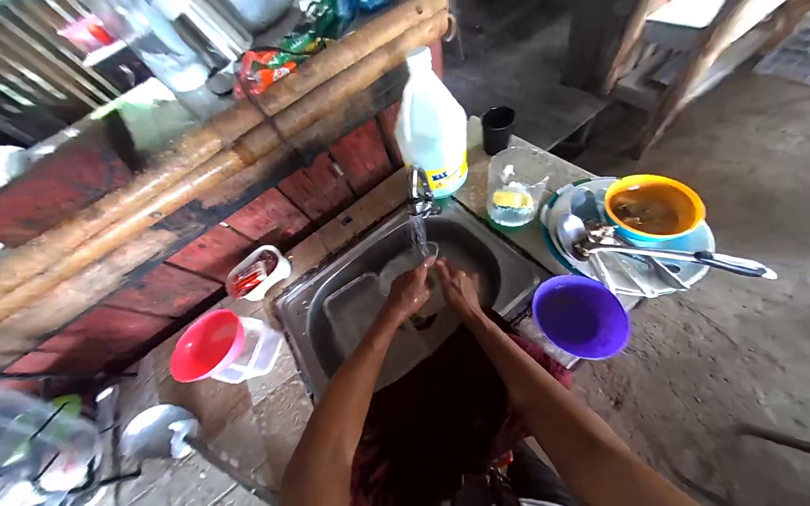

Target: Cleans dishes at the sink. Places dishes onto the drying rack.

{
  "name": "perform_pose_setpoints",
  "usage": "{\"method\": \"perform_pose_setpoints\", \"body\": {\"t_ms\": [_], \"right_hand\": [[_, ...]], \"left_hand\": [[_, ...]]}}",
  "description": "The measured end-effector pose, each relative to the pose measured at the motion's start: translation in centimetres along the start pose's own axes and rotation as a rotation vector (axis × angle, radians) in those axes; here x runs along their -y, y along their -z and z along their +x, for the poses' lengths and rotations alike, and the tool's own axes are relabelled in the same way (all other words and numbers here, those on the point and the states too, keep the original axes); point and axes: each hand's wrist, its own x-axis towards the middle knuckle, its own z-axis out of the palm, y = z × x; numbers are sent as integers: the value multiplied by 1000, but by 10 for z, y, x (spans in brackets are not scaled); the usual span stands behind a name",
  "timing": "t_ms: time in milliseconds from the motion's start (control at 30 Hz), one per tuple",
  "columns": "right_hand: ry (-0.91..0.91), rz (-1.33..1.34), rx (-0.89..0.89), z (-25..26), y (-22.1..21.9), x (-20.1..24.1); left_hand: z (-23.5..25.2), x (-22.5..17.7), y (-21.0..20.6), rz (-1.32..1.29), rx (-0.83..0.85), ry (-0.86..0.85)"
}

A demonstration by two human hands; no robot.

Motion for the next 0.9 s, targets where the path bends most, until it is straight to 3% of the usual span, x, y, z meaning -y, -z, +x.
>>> {"method": "perform_pose_setpoints", "body": {"t_ms": [67, 167, 300, 433, 600, 800, 900], "right_hand": [[61, -11, 10, 12, -9, -1], [101, 271, -22, 34, -21, -9], [-101, 714, 46, 44, -17, -12], [-170, 847, 115, 51, -17, -15], [-515, 968, 172, 55, -10, -16], [-401, 1080, 108, 40, 4, -6], [-326, 1253, 87, 41, 7, -3]], "left_hand": [[8, 15, 1, -235, -137, 21], [7, 11, 11, -490, -246, 103], [-7, 11, 24, -838, -450, 217], [-10, 14, 40, -1152, -623, 348], [2, 29, 34, -1449, -682, 465], [9, 49, 7, -1643, -659, 391], [7, 46, -1, -1397, -759, 500]]}}
